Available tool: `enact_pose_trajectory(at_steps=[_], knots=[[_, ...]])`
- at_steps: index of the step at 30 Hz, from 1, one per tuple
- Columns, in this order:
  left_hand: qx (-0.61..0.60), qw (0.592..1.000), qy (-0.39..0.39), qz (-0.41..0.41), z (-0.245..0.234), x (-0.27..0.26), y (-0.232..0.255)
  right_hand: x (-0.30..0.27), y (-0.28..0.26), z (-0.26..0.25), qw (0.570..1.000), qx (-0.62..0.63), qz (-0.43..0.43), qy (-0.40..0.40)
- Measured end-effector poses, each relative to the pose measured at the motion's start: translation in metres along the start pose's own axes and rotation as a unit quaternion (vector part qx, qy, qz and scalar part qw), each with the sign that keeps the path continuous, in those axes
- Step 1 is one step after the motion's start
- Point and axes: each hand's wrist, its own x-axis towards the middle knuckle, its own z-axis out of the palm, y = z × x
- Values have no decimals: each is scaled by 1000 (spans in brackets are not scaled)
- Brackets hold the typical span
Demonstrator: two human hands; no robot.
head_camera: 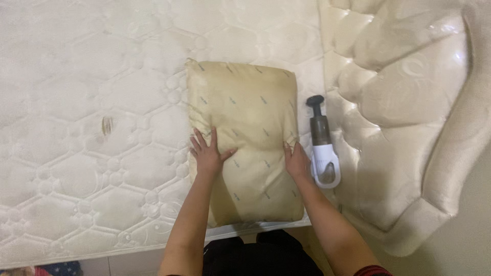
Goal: The person vacuums a pillow on a bed using a handheld vacuum cleaner, moving the nozzle across the surface and flipping the pillow to clean both sides.
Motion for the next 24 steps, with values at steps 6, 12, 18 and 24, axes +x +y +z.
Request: enact_pose_trajectory(at_steps=[6, 12, 18, 24], knots=[[109, 987, 16, 116, 31, -25, 13, -14, 25, -35, 990, -63, -53, 115], [115, 983, 19, 140, 68, -64, 9, -44, 94, -56, 983, -102, 66, 138], [150, 978, -14, 143, 51, -86, 22, -36, 116, -48, 987, -87, 117, 74], [212, 962, -114, 129, 48, -115, 40, -23, 136, -23, 989, -25, 91, 110]])
